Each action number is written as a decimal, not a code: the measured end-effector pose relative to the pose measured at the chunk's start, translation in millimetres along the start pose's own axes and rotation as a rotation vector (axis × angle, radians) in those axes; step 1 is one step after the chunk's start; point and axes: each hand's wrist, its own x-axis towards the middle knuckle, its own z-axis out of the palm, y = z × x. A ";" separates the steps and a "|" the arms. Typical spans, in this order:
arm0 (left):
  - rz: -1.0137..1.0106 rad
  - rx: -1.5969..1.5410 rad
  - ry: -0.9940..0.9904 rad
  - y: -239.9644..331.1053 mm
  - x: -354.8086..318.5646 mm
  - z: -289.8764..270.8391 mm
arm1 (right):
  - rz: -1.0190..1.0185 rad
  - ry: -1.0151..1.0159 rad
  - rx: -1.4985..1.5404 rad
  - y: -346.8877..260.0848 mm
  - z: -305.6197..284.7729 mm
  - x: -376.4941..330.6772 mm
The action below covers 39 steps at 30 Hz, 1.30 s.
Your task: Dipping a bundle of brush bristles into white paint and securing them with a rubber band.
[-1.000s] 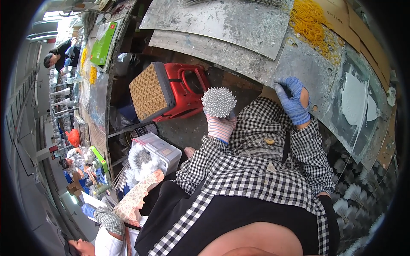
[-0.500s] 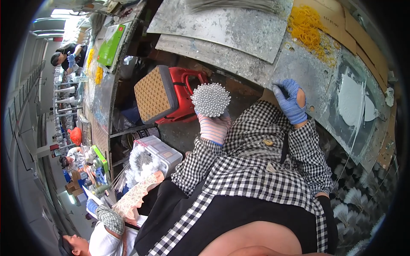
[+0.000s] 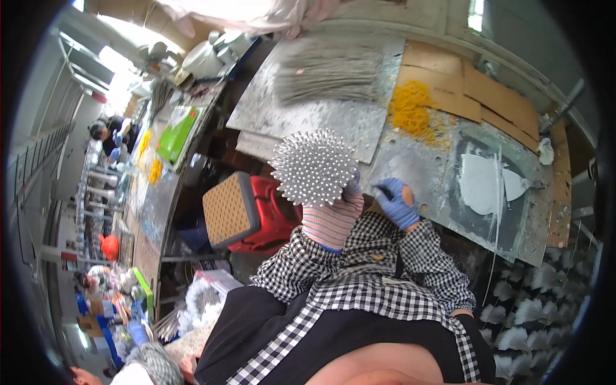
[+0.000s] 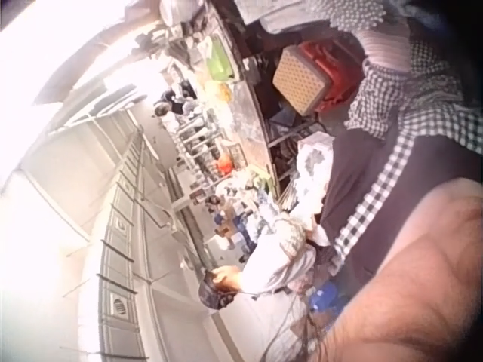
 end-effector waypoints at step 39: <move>-0.207 0.469 0.172 35.5 65.9 -26.2 | 0.318 0.254 0.704 -60.5 -92.3 9.8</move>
